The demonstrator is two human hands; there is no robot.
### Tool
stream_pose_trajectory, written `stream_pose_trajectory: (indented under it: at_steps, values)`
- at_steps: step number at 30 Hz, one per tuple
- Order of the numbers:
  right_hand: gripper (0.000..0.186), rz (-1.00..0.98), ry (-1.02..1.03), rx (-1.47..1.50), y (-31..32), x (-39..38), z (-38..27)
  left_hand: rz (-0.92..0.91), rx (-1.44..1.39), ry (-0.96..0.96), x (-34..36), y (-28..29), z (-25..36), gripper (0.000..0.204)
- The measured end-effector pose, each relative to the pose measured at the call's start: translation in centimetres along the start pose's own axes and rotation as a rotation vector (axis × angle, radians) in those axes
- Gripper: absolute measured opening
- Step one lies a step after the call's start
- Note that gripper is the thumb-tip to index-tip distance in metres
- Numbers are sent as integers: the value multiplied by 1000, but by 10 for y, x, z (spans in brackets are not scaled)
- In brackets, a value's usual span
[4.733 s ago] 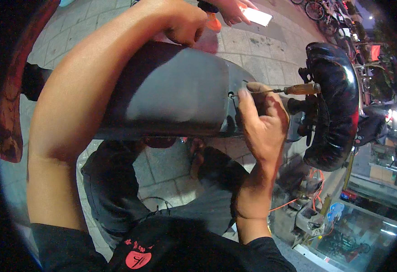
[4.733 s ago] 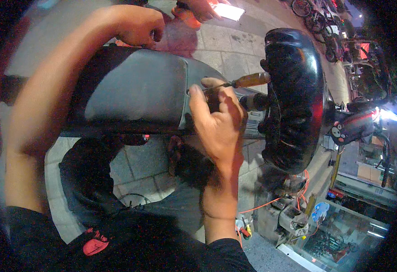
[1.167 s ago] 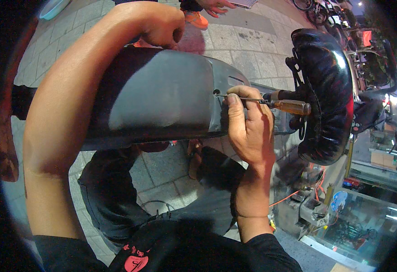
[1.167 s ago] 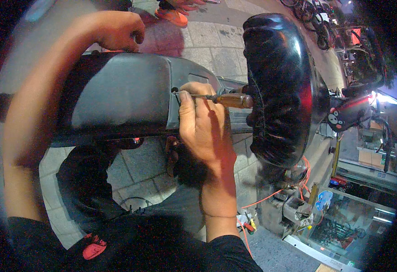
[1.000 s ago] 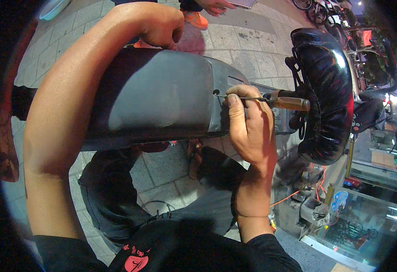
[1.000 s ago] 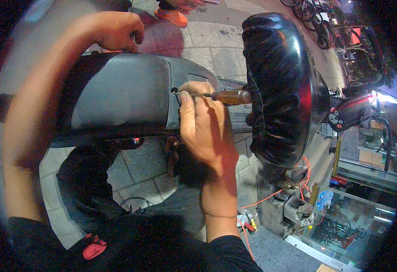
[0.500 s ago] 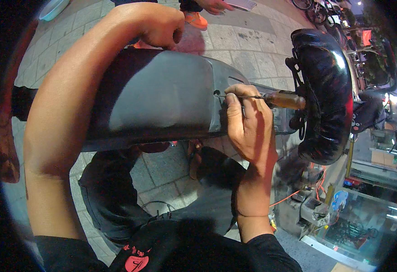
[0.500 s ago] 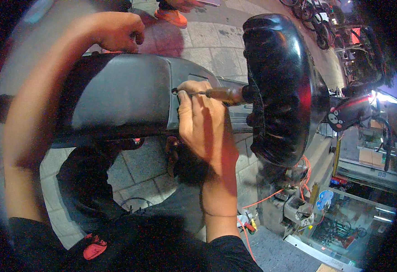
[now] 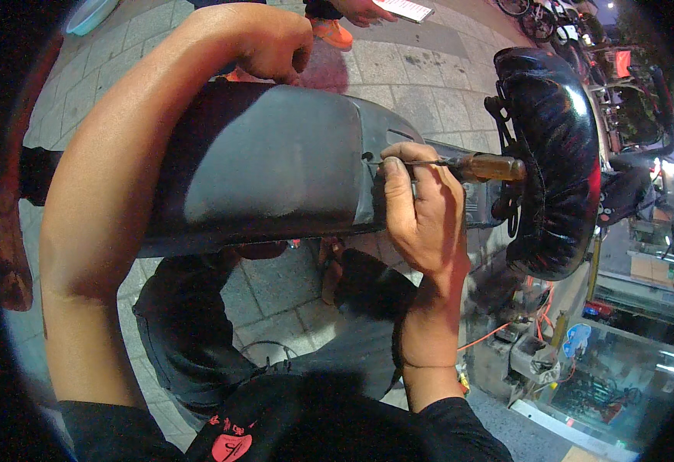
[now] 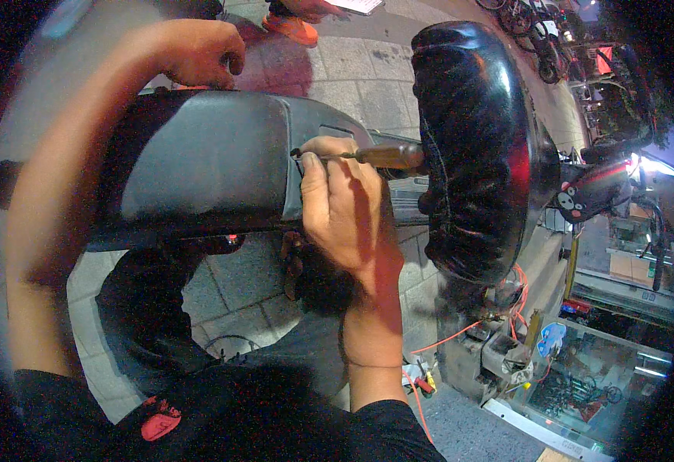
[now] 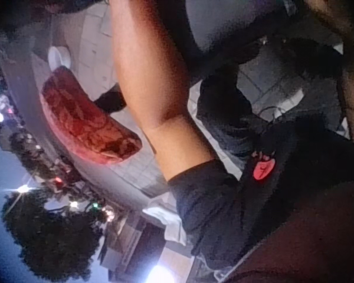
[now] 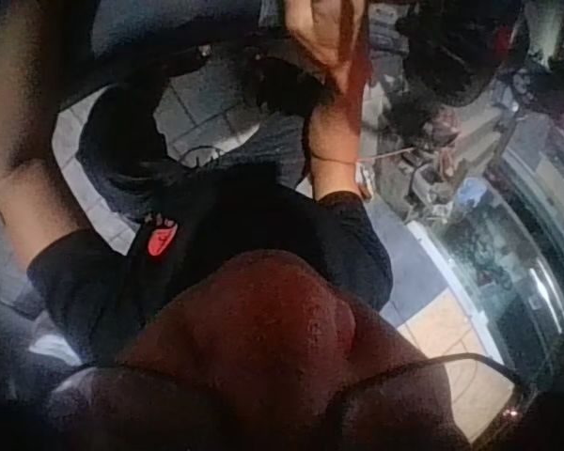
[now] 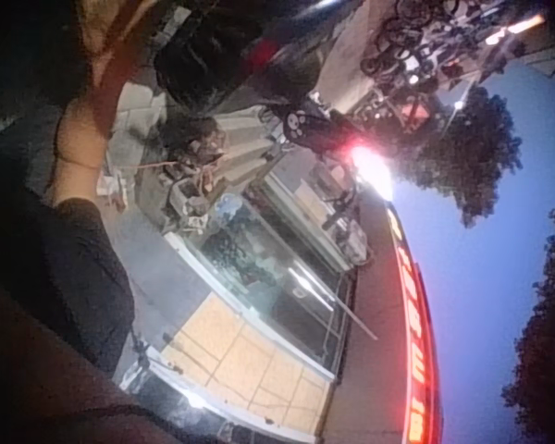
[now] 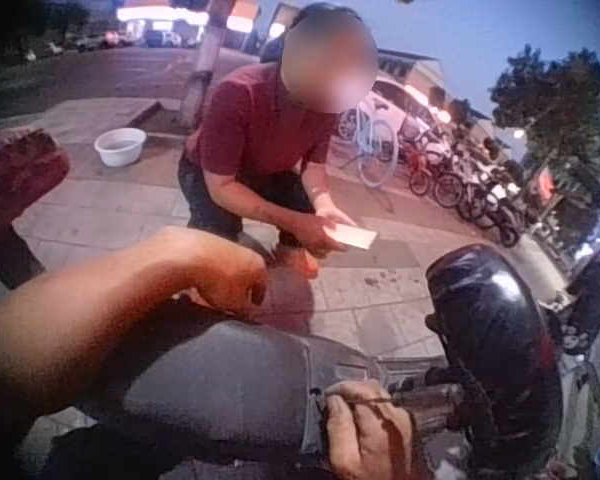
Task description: The person removes the rear storage box from a scooter, then uses a screwdriver to tighten a screw on the box. The task is performed on a sidewalk at night with other scooters nearby.
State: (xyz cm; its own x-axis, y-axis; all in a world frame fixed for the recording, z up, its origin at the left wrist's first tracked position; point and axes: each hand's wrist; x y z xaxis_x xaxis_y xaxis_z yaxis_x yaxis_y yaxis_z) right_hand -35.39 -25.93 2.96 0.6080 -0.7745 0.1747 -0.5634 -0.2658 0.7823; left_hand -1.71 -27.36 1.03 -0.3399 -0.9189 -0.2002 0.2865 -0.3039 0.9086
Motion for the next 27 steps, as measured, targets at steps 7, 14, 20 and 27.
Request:
stream_pose_trajectory:
  at_steps: [7,14,20,27]
  values:
    - [16,-4,-59,-1,0,4,-3,19,-15,-8,3,-1,1,43]
    - [12,41,6,16,-5,5,3,2,-19,-2,-2,5,5,43]
    - [13,48,10,-28,-4,1,1,18,-6,-80,-10,10,13,43]
    - [11,51,46,-3,-6,0,6,32,25,-159,-24,19,27,43]
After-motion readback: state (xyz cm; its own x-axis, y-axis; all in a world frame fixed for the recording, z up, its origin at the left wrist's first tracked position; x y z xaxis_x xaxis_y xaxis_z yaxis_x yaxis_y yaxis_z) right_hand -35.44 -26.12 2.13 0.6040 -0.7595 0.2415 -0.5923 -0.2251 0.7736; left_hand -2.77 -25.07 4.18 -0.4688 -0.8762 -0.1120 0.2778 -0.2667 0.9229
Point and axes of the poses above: each hand's wrist, its own x-axis towards the middle knuckle, its own y-axis out of the back of the hand, z = x × y, and after that the axes turned 15 degrees about -y, right-handed
